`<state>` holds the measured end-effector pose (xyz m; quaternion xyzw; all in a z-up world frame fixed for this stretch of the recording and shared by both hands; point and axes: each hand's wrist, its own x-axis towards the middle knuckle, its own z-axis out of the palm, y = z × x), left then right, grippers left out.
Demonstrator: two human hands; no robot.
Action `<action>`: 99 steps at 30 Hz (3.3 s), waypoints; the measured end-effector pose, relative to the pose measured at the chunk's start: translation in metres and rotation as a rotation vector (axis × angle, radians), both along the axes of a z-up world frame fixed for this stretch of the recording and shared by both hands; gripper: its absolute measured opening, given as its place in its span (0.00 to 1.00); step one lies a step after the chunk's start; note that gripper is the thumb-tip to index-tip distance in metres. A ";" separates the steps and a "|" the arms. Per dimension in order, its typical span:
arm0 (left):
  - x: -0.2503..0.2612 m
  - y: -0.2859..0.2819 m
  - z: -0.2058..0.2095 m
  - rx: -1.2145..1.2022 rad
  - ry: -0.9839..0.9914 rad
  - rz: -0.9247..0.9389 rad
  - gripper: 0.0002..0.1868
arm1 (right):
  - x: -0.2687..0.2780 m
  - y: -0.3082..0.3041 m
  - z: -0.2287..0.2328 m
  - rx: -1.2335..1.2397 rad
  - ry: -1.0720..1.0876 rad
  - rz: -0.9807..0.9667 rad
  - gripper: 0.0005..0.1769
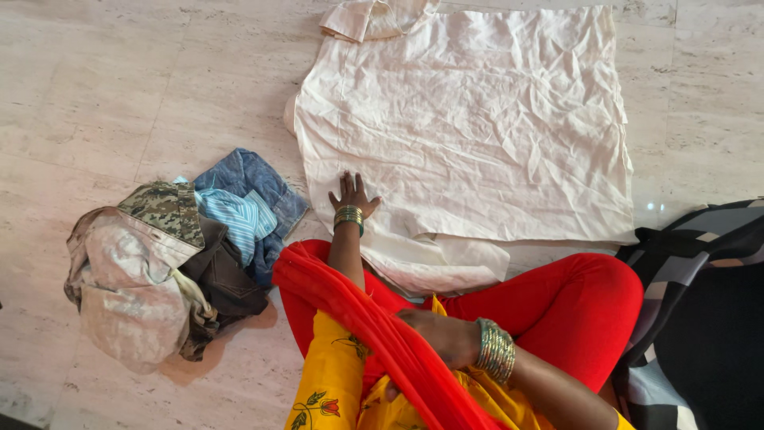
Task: The person picks up a white shirt from a pile, lays it out flat on the floor, buttons the front, and begins folding the sides.
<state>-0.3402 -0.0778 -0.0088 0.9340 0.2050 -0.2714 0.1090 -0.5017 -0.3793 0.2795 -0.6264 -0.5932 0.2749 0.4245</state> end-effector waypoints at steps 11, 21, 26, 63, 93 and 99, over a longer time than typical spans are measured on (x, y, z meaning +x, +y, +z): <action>-0.018 0.033 0.032 0.068 0.058 0.024 0.51 | -0.074 0.093 0.166 -0.040 -0.378 0.151 0.14; -0.039 -0.020 0.048 0.085 0.020 -0.048 0.45 | -0.057 0.058 0.159 0.411 0.136 0.423 0.20; -0.036 -0.032 0.051 0.210 -0.242 -0.083 0.39 | -0.004 0.052 0.112 0.298 0.295 0.127 0.23; 0.064 -0.002 0.014 0.167 -0.598 -0.100 0.40 | 0.312 -0.135 -0.252 -0.690 -0.342 -1.394 0.44; 0.050 -0.069 0.019 0.017 -0.677 -0.249 0.40 | 0.273 -0.164 -0.259 -0.753 -0.256 -1.597 0.45; 0.050 -0.070 0.015 0.029 -0.692 -0.246 0.39 | 0.274 -0.160 -0.251 -0.790 -0.157 -1.788 0.49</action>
